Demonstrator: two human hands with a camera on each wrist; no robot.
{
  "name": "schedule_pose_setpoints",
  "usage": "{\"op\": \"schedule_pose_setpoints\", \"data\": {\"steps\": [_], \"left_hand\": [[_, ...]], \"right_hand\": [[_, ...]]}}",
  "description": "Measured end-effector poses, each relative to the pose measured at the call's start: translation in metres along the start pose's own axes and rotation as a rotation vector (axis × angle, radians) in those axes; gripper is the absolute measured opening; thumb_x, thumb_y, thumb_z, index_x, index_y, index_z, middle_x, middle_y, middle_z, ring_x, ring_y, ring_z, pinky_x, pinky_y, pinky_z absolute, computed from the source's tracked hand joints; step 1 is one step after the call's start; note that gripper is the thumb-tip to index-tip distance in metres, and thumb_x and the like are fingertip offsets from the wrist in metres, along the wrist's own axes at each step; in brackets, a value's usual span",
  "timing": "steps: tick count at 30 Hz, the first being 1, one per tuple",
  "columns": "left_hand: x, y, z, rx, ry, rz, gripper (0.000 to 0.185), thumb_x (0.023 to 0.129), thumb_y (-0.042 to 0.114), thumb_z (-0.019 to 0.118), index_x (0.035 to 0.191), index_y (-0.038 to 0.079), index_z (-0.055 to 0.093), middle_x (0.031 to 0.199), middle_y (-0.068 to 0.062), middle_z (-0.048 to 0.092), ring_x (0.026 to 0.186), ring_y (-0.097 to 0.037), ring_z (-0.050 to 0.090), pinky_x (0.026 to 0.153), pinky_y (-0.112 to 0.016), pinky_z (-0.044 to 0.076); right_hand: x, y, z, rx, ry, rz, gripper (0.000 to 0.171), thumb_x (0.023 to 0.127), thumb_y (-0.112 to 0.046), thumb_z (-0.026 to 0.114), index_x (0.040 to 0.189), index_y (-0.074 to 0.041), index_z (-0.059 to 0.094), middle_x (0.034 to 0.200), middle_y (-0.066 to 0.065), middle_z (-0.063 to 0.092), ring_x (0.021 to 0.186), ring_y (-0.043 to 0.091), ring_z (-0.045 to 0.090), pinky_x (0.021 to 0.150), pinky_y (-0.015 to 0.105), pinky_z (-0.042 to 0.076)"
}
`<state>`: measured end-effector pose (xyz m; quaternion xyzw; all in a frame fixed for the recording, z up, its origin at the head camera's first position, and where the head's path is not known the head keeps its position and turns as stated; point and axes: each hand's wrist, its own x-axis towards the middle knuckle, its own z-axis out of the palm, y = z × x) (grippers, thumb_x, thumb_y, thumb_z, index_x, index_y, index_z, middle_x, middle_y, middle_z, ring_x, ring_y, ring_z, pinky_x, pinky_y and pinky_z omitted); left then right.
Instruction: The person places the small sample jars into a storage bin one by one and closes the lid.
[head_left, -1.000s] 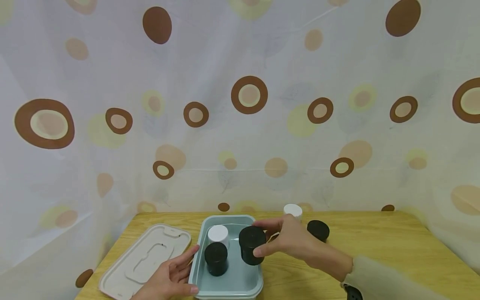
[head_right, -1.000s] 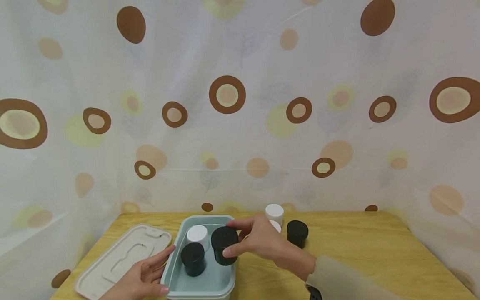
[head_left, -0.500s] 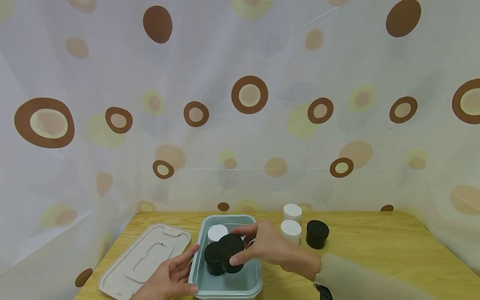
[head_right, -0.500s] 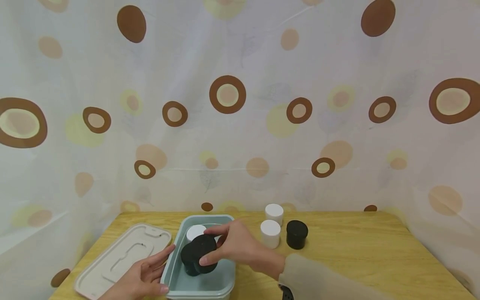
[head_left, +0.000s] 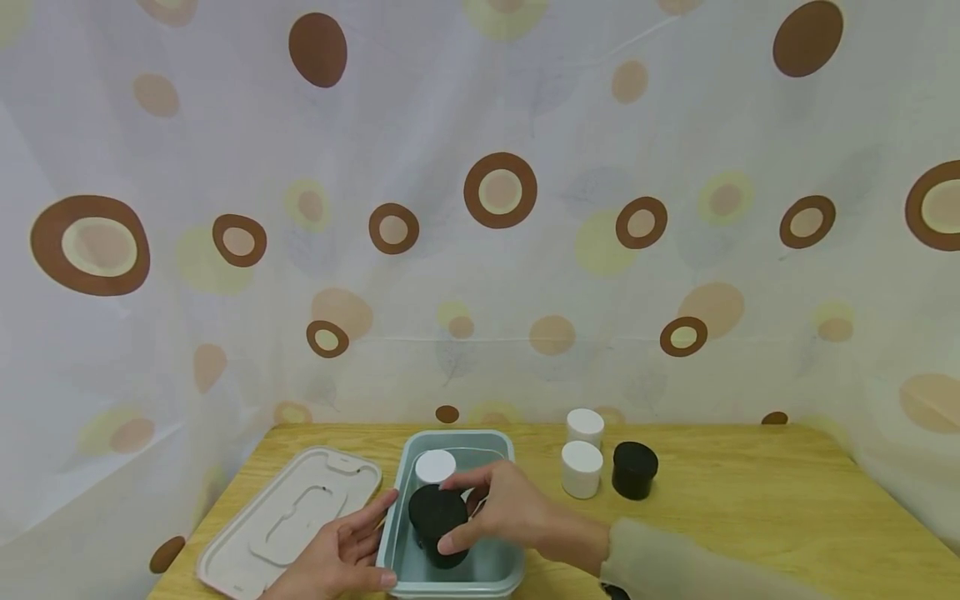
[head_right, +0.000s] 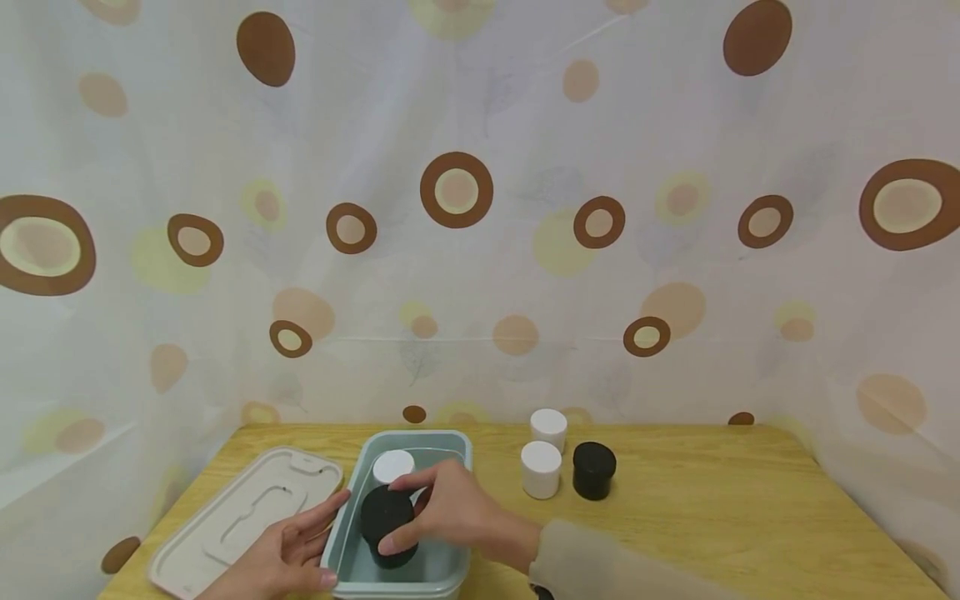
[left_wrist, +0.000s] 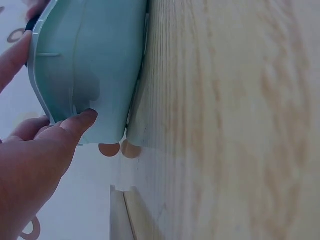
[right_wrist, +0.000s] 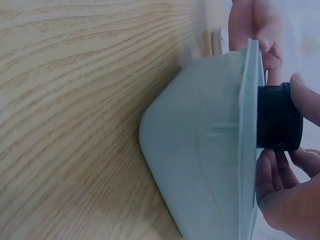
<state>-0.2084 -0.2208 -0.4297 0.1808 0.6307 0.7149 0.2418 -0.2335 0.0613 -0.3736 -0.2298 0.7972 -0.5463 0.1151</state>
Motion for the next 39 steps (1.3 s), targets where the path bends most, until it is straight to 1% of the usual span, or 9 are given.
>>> {"op": "schedule_pose_setpoints", "data": {"steps": [4, 9, 16, 24, 28, 33, 35, 39], "left_hand": [[0.0, 0.0, 0.001, -0.011, 0.009, -0.017, 0.097, 0.098, 0.004, 0.074, 0.166, -0.004, 0.005, 0.17, -0.026, 0.007, 0.154, -0.037, 0.027, 0.111, -0.035, 0.045], [0.001, 0.001, 0.001, -0.014, 0.015, -0.028, 0.096, 0.099, 0.004, 0.073, 0.166, -0.004, 0.005, 0.17, -0.027, 0.007, 0.155, -0.038, 0.025, 0.112, -0.035, 0.044], [0.001, 0.0, 0.0, 0.01, 0.007, -0.01, 0.097, 0.098, 0.004, 0.074, 0.165, -0.005, 0.004, 0.17, -0.028, 0.007, 0.154, -0.038, 0.026, 0.112, -0.034, 0.045], [0.0, -0.002, 0.0, -0.029, -0.012, -0.009, 0.098, 0.098, 0.002, 0.073, 0.166, -0.005, 0.002, 0.17, -0.028, 0.006, 0.154, -0.035, 0.027, 0.112, -0.036, 0.045], [0.0, -0.002, 0.0, -0.027, -0.007, -0.008, 0.098, 0.098, 0.003, 0.074, 0.166, -0.004, 0.003, 0.169, -0.028, 0.008, 0.153, -0.034, 0.029, 0.112, -0.037, 0.045], [0.001, -0.002, 0.0, -0.027, 0.008, -0.022, 0.097, 0.098, 0.004, 0.073, 0.166, -0.003, 0.005, 0.17, -0.027, 0.009, 0.153, -0.036, 0.029, 0.112, -0.039, 0.045], [0.002, -0.001, 0.0, -0.02, 0.013, -0.026, 0.097, 0.098, 0.004, 0.073, 0.166, -0.003, 0.005, 0.17, -0.027, 0.009, 0.154, -0.037, 0.028, 0.112, -0.04, 0.045], [0.002, -0.001, 0.001, -0.016, 0.017, -0.025, 0.097, 0.098, 0.004, 0.074, 0.167, -0.003, 0.006, 0.169, -0.027, 0.011, 0.153, -0.037, 0.03, 0.112, -0.039, 0.045]], "right_hand": [[0.002, 0.003, 0.007, 0.014, -0.006, -0.017, 0.049, 0.065, -0.002, 0.097, 0.112, -0.007, 0.082, 0.088, -0.001, 0.072, 0.076, 0.015, 0.063, 0.068, 0.024, 0.052], [0.004, 0.005, 0.011, -0.016, -0.001, -0.028, 0.048, 0.064, -0.002, 0.098, 0.109, -0.007, 0.082, 0.092, -0.004, 0.074, 0.075, 0.016, 0.064, 0.068, 0.022, 0.052], [0.005, 0.005, 0.017, -0.043, -0.012, -0.025, 0.048, 0.064, -0.002, 0.098, 0.109, -0.005, 0.082, 0.09, -0.004, 0.075, 0.068, 0.014, 0.062, 0.061, 0.021, 0.049], [0.005, 0.003, 0.022, -0.115, -0.028, -0.036, 0.048, 0.063, -0.001, 0.098, 0.108, -0.004, 0.082, 0.095, -0.002, 0.078, 0.068, 0.012, 0.061, 0.061, 0.022, 0.049], [0.005, 0.004, 0.023, -0.143, -0.032, -0.04, 0.048, 0.062, -0.003, 0.099, 0.107, -0.003, 0.082, 0.092, -0.003, 0.077, 0.067, 0.009, 0.061, 0.06, 0.021, 0.048], [0.005, 0.005, 0.025, -0.153, -0.033, -0.035, 0.047, 0.063, -0.003, 0.1, 0.106, -0.003, 0.082, 0.092, -0.005, 0.077, 0.067, 0.008, 0.061, 0.062, 0.021, 0.05], [0.005, 0.005, 0.026, -0.16, -0.031, -0.04, 0.047, 0.062, -0.003, 0.1, 0.105, -0.003, 0.082, 0.089, -0.005, 0.077, 0.066, 0.007, 0.061, 0.063, 0.021, 0.051], [0.005, 0.006, 0.028, -0.186, -0.021, -0.063, 0.048, 0.06, -0.003, 0.101, 0.104, -0.003, 0.082, 0.081, -0.008, 0.073, 0.063, 0.005, 0.059, 0.06, 0.021, 0.05]]}}
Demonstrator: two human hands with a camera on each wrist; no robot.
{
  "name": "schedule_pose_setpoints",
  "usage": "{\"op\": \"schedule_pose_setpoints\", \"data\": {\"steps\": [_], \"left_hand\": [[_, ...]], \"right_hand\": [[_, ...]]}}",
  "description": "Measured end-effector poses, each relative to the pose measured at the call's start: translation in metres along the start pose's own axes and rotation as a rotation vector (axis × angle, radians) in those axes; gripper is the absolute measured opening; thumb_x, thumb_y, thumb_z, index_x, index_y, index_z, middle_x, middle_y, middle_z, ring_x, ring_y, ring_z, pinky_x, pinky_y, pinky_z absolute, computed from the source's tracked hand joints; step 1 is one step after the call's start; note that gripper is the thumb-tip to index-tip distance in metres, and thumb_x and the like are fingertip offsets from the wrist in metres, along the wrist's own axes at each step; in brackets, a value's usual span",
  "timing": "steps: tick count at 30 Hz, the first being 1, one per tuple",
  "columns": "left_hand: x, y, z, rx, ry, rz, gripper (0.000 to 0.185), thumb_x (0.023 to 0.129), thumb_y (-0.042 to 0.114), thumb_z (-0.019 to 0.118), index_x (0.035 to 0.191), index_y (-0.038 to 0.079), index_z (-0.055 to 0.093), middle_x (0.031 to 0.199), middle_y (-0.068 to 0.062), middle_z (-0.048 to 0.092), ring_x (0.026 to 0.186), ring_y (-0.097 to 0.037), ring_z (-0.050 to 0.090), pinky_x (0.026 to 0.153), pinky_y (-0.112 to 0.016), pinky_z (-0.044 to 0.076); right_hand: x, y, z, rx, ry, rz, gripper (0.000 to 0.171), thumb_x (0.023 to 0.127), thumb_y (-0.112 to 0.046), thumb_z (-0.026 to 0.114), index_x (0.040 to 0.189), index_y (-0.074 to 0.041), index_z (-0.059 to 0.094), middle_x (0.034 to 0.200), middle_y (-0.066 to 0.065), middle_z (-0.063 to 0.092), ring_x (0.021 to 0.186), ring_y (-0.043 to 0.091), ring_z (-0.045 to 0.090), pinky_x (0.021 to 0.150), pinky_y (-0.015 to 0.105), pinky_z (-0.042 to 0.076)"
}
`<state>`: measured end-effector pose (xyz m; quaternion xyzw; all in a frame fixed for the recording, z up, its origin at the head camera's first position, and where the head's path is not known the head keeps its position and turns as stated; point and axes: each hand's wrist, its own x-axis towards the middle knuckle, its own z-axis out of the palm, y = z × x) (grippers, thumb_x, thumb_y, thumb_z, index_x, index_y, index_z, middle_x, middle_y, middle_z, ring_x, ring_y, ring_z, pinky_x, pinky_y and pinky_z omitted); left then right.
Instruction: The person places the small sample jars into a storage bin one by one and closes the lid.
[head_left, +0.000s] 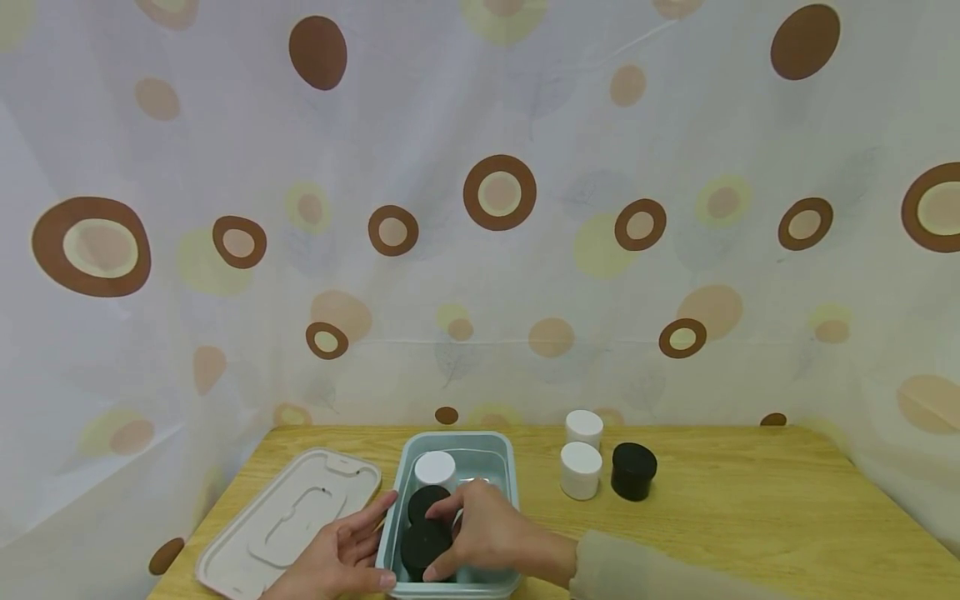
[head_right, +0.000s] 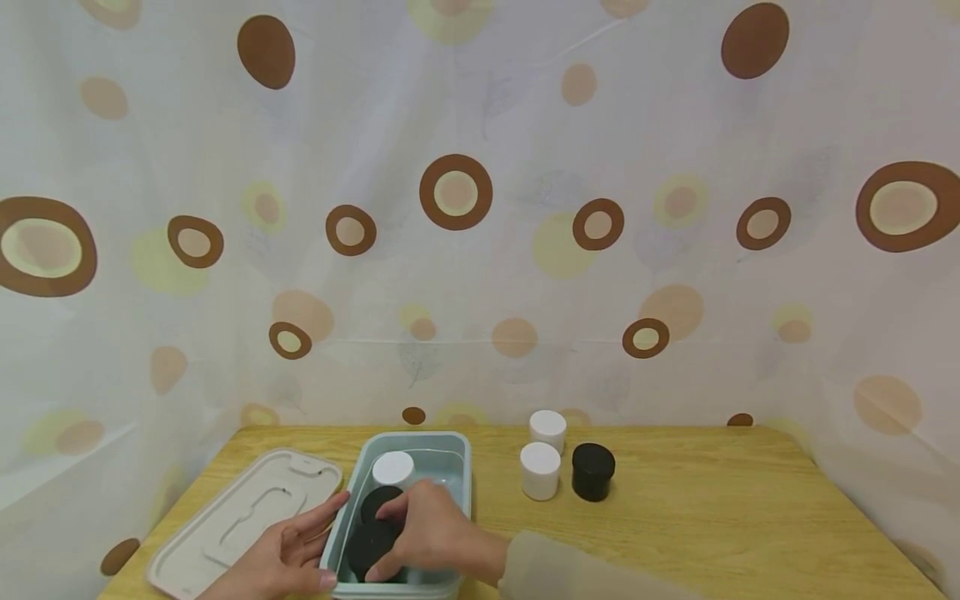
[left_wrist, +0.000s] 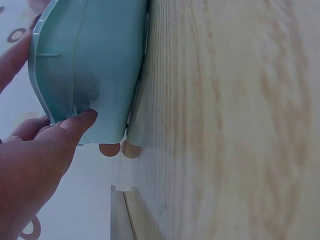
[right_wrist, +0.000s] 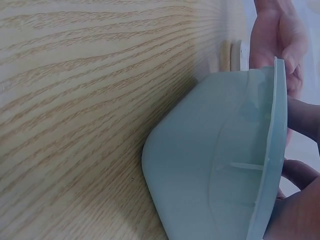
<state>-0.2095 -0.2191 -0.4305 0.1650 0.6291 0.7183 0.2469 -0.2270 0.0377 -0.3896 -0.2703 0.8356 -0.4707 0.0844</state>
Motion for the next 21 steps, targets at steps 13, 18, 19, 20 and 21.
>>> {"op": "schedule_pose_setpoints", "data": {"steps": [13, 18, 19, 20, 21], "left_hand": [[-0.0006, -0.0012, -0.0019, 0.014, -0.037, 0.04, 0.097, 0.098, 0.003, 0.073, 0.165, -0.005, 0.004, 0.169, -0.029, 0.009, 0.153, -0.038, 0.029, 0.112, -0.036, 0.045], [-0.0005, -0.0018, -0.0032, 0.004, -0.037, 0.033, 0.097, 0.098, 0.002, 0.073, 0.166, -0.004, 0.003, 0.169, -0.028, 0.008, 0.153, -0.037, 0.028, 0.112, -0.035, 0.045], [-0.0006, -0.0019, -0.0031, 0.002, -0.034, 0.03, 0.097, 0.098, 0.002, 0.073, 0.166, -0.004, 0.003, 0.169, -0.028, 0.008, 0.153, -0.036, 0.028, 0.111, -0.035, 0.045], [-0.0006, -0.0024, -0.0033, -0.002, -0.035, 0.028, 0.097, 0.098, 0.002, 0.073, 0.166, -0.004, 0.003, 0.169, -0.028, 0.008, 0.153, -0.036, 0.028, 0.111, -0.035, 0.045], [-0.0006, -0.0026, -0.0032, -0.006, -0.034, 0.026, 0.098, 0.098, 0.002, 0.073, 0.166, -0.003, 0.003, 0.169, -0.027, 0.008, 0.153, -0.035, 0.029, 0.111, -0.035, 0.045]], "right_hand": [[0.0026, -0.0009, 0.0036, -0.056, -0.017, 0.017, 0.046, 0.061, -0.005, 0.101, 0.102, -0.002, 0.082, 0.079, -0.008, 0.071, 0.069, 0.004, 0.058, 0.065, 0.022, 0.052], [0.0031, -0.0002, 0.0056, -0.095, -0.008, 0.016, 0.045, 0.06, -0.006, 0.102, 0.101, -0.004, 0.082, 0.077, -0.009, 0.07, 0.069, 0.003, 0.056, 0.064, 0.021, 0.05], [0.003, 0.0003, 0.006, -0.107, -0.004, 0.007, 0.045, 0.06, -0.006, 0.102, 0.101, -0.005, 0.083, 0.076, -0.01, 0.069, 0.068, 0.002, 0.056, 0.063, 0.021, 0.049], [0.0027, 0.0006, 0.0062, -0.12, -0.002, -0.007, 0.046, 0.06, -0.006, 0.102, 0.101, -0.005, 0.082, 0.075, -0.01, 0.069, 0.067, 0.001, 0.055, 0.062, 0.02, 0.049], [0.0023, 0.0008, 0.0061, -0.13, 0.0, -0.019, 0.046, 0.06, -0.006, 0.103, 0.101, -0.004, 0.082, 0.075, -0.01, 0.069, 0.065, 0.001, 0.055, 0.061, 0.02, 0.049]]}}
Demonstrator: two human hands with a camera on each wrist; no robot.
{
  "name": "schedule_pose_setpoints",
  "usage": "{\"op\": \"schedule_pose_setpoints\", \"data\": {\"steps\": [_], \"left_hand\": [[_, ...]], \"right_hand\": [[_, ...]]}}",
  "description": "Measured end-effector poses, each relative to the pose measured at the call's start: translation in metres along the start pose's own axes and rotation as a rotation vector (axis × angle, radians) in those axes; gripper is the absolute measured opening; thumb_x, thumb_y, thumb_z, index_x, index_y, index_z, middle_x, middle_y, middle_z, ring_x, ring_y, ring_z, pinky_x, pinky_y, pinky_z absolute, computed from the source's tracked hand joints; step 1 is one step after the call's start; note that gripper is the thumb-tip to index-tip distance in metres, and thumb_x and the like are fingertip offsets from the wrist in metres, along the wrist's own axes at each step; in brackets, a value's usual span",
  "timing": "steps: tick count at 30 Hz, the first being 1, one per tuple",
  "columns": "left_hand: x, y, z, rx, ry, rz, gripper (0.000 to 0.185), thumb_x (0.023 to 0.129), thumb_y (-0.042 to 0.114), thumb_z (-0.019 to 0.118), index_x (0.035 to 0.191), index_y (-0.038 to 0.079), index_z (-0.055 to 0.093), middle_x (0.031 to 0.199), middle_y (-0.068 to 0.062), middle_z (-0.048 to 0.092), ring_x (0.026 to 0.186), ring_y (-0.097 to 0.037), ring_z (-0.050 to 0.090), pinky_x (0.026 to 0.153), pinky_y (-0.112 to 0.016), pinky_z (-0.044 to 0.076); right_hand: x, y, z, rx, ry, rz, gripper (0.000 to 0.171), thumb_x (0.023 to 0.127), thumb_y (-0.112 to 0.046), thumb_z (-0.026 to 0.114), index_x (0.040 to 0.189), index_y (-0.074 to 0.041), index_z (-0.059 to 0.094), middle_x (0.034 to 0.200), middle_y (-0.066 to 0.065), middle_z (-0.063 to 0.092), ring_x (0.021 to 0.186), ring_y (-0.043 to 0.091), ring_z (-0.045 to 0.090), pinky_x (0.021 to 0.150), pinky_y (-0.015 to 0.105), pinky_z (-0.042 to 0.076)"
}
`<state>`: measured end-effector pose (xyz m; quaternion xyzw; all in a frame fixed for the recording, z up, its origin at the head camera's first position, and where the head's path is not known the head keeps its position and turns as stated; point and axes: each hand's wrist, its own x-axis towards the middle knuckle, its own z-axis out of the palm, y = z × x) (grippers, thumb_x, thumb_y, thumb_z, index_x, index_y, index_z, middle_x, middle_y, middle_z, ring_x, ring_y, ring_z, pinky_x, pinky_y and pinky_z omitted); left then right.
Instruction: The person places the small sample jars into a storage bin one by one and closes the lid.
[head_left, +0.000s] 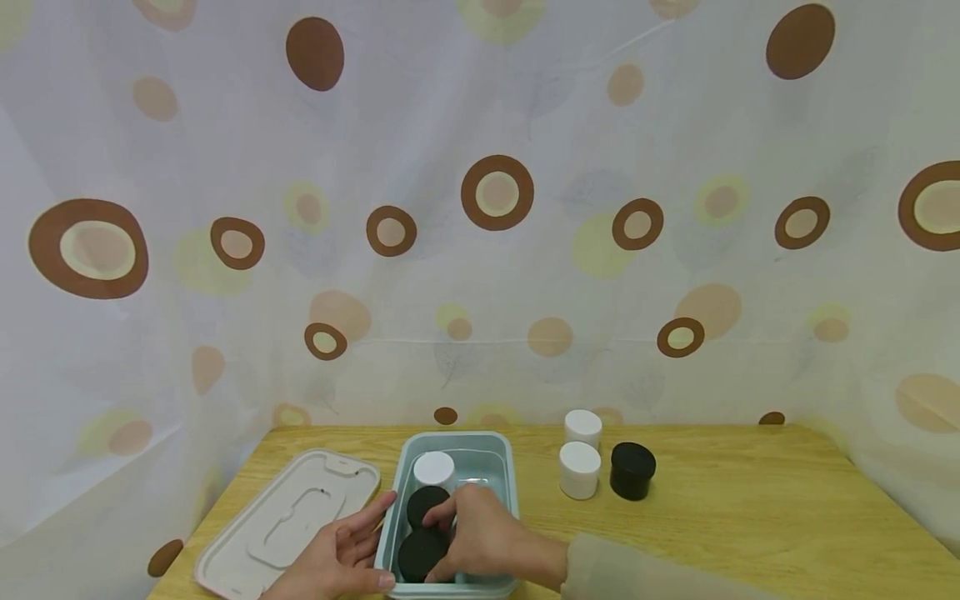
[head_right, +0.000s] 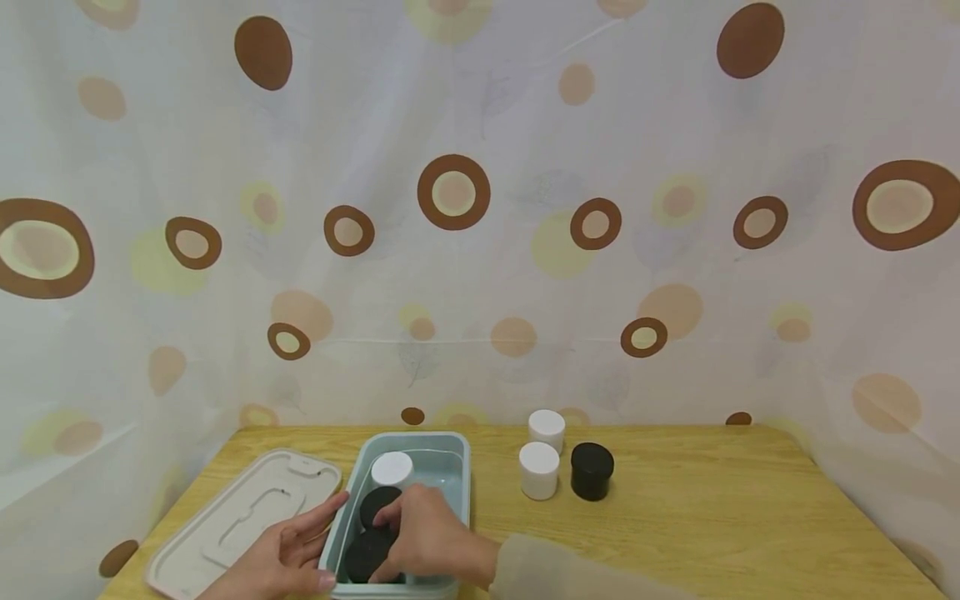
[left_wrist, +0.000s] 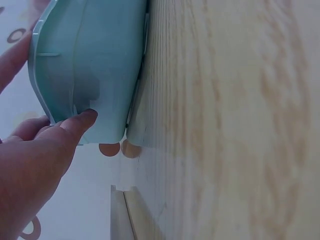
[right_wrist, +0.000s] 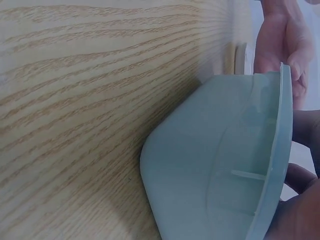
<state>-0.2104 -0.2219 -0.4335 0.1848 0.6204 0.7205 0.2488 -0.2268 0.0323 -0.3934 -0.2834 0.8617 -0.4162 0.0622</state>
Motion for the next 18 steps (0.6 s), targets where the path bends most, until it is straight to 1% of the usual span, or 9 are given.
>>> {"op": "schedule_pose_setpoints", "data": {"steps": [3, 6, 8, 11, 14, 16, 18], "left_hand": [[0.0, 0.0, 0.0, -0.004, -0.006, 0.002, 0.097, 0.098, 0.003, 0.072, 0.166, -0.003, 0.002, 0.169, -0.027, 0.007, 0.153, -0.035, 0.029, 0.111, -0.035, 0.045], [0.0, 0.0, 0.0, -0.006, -0.005, -0.003, 0.097, 0.099, 0.004, 0.071, 0.166, -0.002, 0.002, 0.17, -0.026, 0.007, 0.153, -0.035, 0.028, 0.112, -0.036, 0.045], [0.0, -0.001, 0.001, -0.01, 0.004, -0.016, 0.096, 0.099, 0.004, 0.071, 0.166, -0.002, 0.003, 0.17, -0.026, 0.008, 0.153, -0.035, 0.029, 0.112, -0.036, 0.045], [0.001, -0.001, 0.001, -0.013, 0.025, -0.033, 0.097, 0.098, 0.003, 0.072, 0.167, -0.001, 0.004, 0.17, -0.024, 0.009, 0.154, -0.035, 0.029, 0.112, -0.037, 0.045], [0.002, -0.001, 0.001, -0.015, 0.043, -0.051, 0.096, 0.098, 0.003, 0.072, 0.167, 0.0, 0.005, 0.171, -0.024, 0.008, 0.154, -0.036, 0.028, 0.112, -0.038, 0.045], [0.002, 0.0, 0.001, -0.015, 0.054, -0.064, 0.096, 0.098, 0.003, 0.072, 0.167, 0.001, 0.005, 0.171, -0.023, 0.008, 0.154, -0.036, 0.027, 0.112, -0.039, 0.045], [0.002, 0.0, 0.002, -0.016, 0.058, -0.072, 0.096, 0.098, 0.003, 0.072, 0.168, 0.001, 0.005, 0.171, -0.023, 0.008, 0.155, -0.037, 0.026, 0.112, -0.039, 0.045]], "right_hand": [[-0.004, -0.001, -0.004, -0.012, 0.002, -0.025, 0.047, 0.06, -0.005, 0.102, 0.102, -0.004, 0.082, 0.076, -0.009, 0.068, 0.062, 0.0, 0.054, 0.058, 0.02, 0.048], [-0.009, -0.003, -0.013, 0.009, 0.005, -0.016, 0.046, 0.063, -0.007, 0.1, 0.105, -0.003, 0.082, 0.079, -0.007, 0.067, 0.062, 0.003, 0.055, 0.058, 0.021, 0.049], [-0.014, -0.002, -0.023, 0.036, 0.019, -0.006, 0.043, 0.067, -0.008, 0.099, 0.106, -0.003, 0.082, 0.081, -0.004, 0.067, 0.064, 0.007, 0.057, 0.058, 0.023, 0.049], [-0.024, 0.003, -0.043, 0.073, 0.071, -0.008, 0.035, 0.073, -0.009, 0.095, 0.104, -0.002, 0.081, 0.081, -0.002, 0.067, 0.067, 0.013, 0.059, 0.059, 0.024, 0.05], [-0.036, 0.014, -0.067, 0.079, 0.137, -0.007, 0.028, 0.078, -0.011, 0.092, 0.103, -0.003, 0.081, 0.08, -0.002, 0.067, 0.069, 0.016, 0.062, 0.059, 0.025, 0.051], [-0.045, 0.024, -0.085, 0.08, 0.164, 0.007, 0.027, 0.082, -0.013, 0.09, 0.104, -0.003, 0.081, 0.082, -0.003, 0.068, 0.072, 0.017, 0.064, 0.061, 0.027, 0.053], [-0.055, 0.037, -0.104, 0.06, 0.194, 0.015, 0.028, 0.084, -0.016, 0.089, 0.108, -0.002, 0.08, 0.084, -0.002, 0.069, 0.075, 0.017, 0.066, 0.062, 0.028, 0.053]]}}
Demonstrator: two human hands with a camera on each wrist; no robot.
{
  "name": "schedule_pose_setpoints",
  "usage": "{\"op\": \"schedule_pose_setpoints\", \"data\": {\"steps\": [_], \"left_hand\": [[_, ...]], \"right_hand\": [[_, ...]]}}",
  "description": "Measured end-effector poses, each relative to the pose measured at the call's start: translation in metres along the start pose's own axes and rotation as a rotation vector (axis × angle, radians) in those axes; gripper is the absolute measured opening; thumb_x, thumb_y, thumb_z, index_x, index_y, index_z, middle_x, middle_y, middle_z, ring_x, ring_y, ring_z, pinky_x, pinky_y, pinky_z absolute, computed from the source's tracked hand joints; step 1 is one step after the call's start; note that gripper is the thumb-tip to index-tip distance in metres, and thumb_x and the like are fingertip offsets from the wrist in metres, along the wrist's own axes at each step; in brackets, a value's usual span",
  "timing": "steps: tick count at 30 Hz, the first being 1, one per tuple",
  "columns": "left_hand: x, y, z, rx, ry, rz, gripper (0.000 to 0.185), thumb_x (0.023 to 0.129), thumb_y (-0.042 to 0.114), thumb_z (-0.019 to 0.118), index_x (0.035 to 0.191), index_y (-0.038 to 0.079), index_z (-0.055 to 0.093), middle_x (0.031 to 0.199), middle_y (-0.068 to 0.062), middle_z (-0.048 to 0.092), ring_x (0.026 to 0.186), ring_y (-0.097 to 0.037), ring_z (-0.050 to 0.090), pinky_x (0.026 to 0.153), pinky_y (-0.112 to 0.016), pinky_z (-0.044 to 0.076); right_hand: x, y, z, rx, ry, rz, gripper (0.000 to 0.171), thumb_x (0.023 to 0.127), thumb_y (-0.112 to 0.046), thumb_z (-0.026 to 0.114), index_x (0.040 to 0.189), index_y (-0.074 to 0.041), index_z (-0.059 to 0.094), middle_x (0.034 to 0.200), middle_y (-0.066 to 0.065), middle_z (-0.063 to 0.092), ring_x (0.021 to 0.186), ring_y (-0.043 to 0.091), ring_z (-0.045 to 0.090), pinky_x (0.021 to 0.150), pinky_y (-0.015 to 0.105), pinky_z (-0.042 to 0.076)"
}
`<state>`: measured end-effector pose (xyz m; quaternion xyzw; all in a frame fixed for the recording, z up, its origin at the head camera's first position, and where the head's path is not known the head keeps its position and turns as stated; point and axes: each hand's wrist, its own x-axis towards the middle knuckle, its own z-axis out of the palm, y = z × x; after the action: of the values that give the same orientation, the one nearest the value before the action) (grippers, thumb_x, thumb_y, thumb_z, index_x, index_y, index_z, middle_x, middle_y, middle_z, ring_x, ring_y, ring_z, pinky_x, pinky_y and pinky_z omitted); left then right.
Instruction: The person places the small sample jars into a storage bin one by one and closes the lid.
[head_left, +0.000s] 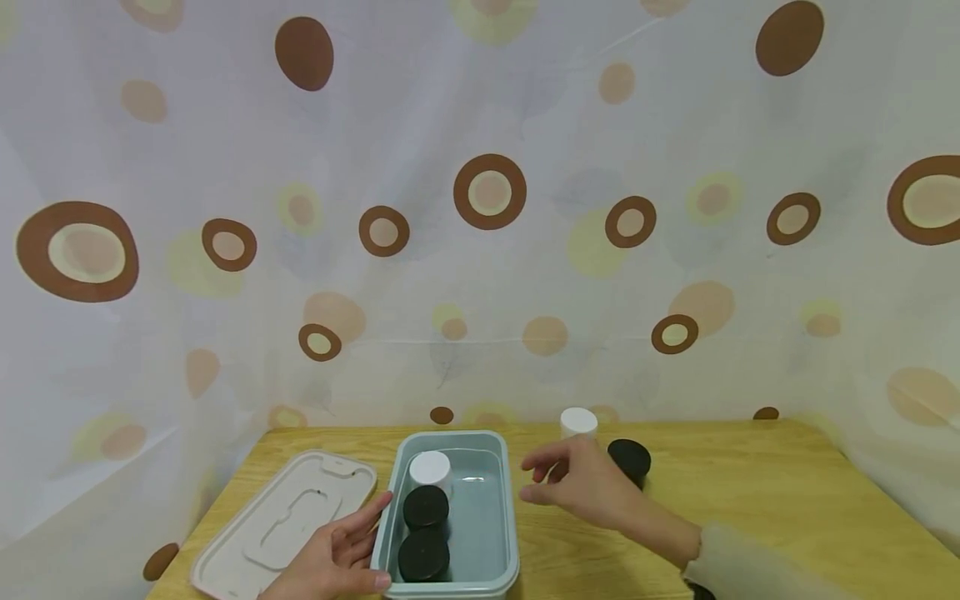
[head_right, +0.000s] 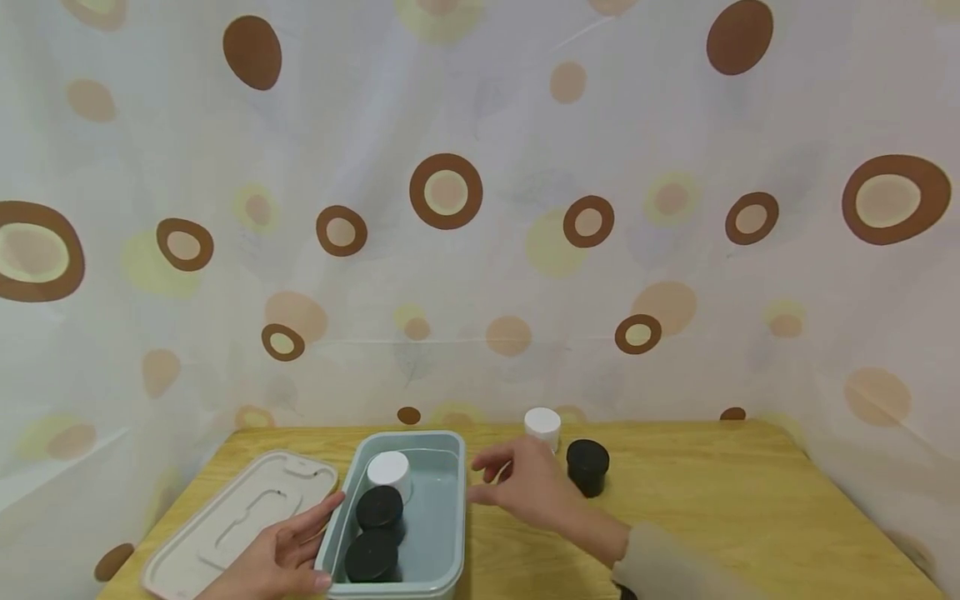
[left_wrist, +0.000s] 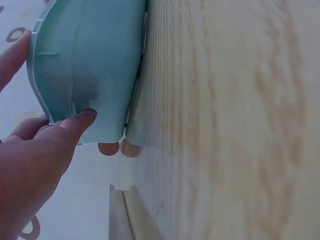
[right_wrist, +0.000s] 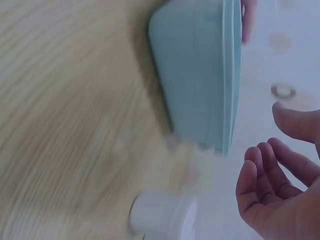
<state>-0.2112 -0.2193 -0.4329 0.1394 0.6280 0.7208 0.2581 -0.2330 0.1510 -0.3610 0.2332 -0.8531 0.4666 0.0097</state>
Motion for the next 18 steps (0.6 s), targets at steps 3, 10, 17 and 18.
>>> {"op": "schedule_pose_setpoints", "data": {"steps": [3, 10, 17, 18], "left_hand": [[0.0, 0.001, 0.001, 0.0, 0.006, -0.006, 0.096, 0.098, 0.003, 0.072, 0.168, 0.002, 0.006, 0.171, -0.023, 0.008, 0.155, -0.037, 0.026, 0.112, -0.039, 0.045], [0.0, 0.003, 0.002, -0.002, -0.002, 0.006, 0.096, 0.099, 0.004, 0.071, 0.167, 0.001, 0.005, 0.171, -0.023, 0.009, 0.154, -0.035, 0.03, 0.112, -0.039, 0.046], [0.0, 0.001, 0.001, -0.02, -0.005, 0.023, 0.096, 0.098, 0.003, 0.072, 0.167, -0.001, 0.005, 0.17, -0.024, 0.009, 0.153, -0.035, 0.031, 0.112, -0.04, 0.045], [0.0, 0.0, 0.001, -0.017, -0.012, 0.032, 0.097, 0.098, 0.002, 0.072, 0.166, -0.001, 0.004, 0.17, -0.024, 0.008, 0.153, -0.036, 0.031, 0.112, -0.039, 0.045]], "right_hand": [[-0.008, 0.02, -0.029, -0.024, 0.055, 0.046, 0.035, 0.087, -0.019, 0.087, 0.116, 0.0, 0.078, 0.088, -0.001, 0.07, 0.078, 0.018, 0.067, 0.063, 0.028, 0.053], [-0.027, 0.063, -0.079, -0.149, 0.178, 0.15, 0.054, 0.091, -0.027, 0.085, 0.134, 0.003, 0.07, 0.101, 0.002, 0.074, 0.088, 0.02, 0.064, 0.067, 0.031, 0.052], [-0.034, 0.105, -0.11, -0.307, 0.191, 0.115, 0.057, 0.087, -0.034, 0.088, 0.132, -0.003, 0.073, 0.132, 0.02, 0.069, 0.103, 0.031, 0.062, 0.072, 0.038, 0.053], [-0.035, 0.11, -0.113, -0.304, 0.185, 0.113, 0.058, 0.087, -0.034, 0.089, 0.133, -0.003, 0.073, 0.136, 0.021, 0.067, 0.105, 0.033, 0.062, 0.073, 0.039, 0.053]]}}
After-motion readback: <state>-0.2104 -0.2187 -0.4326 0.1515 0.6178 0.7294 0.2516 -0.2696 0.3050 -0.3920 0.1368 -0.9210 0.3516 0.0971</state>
